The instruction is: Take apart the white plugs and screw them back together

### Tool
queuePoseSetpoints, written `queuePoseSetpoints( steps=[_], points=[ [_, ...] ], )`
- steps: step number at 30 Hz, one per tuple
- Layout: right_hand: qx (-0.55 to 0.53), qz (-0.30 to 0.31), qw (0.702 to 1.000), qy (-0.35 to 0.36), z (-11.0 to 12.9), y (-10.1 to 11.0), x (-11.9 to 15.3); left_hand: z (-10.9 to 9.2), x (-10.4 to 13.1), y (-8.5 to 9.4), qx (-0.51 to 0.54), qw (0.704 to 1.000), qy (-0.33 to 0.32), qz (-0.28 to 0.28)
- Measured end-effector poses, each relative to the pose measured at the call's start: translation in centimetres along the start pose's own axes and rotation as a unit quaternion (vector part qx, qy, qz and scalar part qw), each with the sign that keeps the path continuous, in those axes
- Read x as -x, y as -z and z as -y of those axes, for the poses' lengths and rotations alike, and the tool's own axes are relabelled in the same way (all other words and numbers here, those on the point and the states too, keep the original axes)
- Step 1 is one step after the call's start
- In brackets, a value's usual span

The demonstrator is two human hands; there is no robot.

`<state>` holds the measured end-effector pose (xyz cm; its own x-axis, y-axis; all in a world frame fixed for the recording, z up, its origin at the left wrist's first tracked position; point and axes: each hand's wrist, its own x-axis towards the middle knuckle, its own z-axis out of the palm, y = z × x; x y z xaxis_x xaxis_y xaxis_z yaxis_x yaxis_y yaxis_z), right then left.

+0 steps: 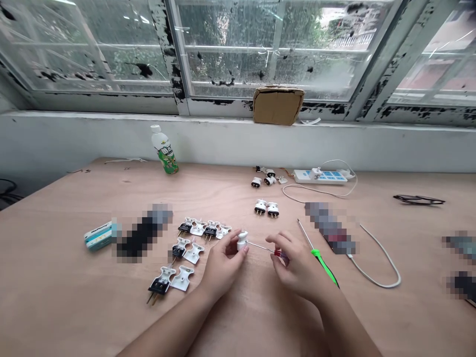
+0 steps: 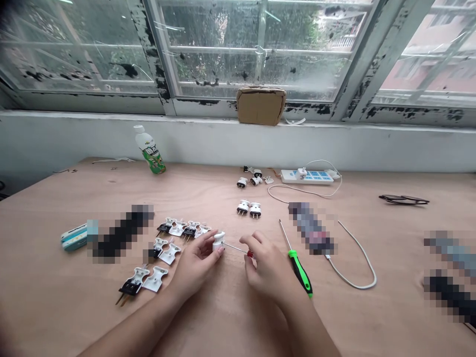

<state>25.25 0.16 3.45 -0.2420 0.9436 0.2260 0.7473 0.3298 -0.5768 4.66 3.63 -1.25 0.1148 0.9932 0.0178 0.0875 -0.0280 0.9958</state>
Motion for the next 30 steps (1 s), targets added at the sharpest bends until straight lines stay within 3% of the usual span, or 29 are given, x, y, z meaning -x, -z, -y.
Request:
queuePoseSetpoints(
  steps=[6, 12, 17, 20, 24, 27, 30],
  points=[
    [-0.042, -0.048, 0.998, 0.009, -0.40, -0.09, -0.26, -0.17, 0.10, -0.03, -0.001, 1.000, -0.003, 0.012],
    [-0.038, -0.060, 0.997, 0.013, 0.05, -0.20, 0.00, -0.06, 0.11, -0.03, 0.006, 1.000, -0.005, 0.006],
    [-0.065, -0.120, 0.991, 0.015, -0.68, -0.41, -0.04, 0.08, 0.11, -0.14, 0.023, 1.000, 0.006, 0.010],
    [-0.038, -0.114, 0.993, 0.014, -0.64, -0.54, -0.11, 0.01, 0.10, -0.15, 0.017, 1.000, 0.004, 0.010],
    [-0.109, -0.081, 0.991, 0.001, -0.39, -0.64, 0.09, -0.08, 0.08, 0.00, 0.024, 1.000, 0.004, 0.003],
    [-0.151, -0.105, 0.983, 0.009, -0.62, -0.70, 0.04, -0.12, 0.14, 0.06, 0.020, 1.000, 0.001, 0.013],
    [-0.124, -0.124, 0.984, 0.014, -0.76, -0.63, -0.09, -0.14, 0.12, 0.05, 0.018, 1.000, -0.002, 0.017]
  ],
)
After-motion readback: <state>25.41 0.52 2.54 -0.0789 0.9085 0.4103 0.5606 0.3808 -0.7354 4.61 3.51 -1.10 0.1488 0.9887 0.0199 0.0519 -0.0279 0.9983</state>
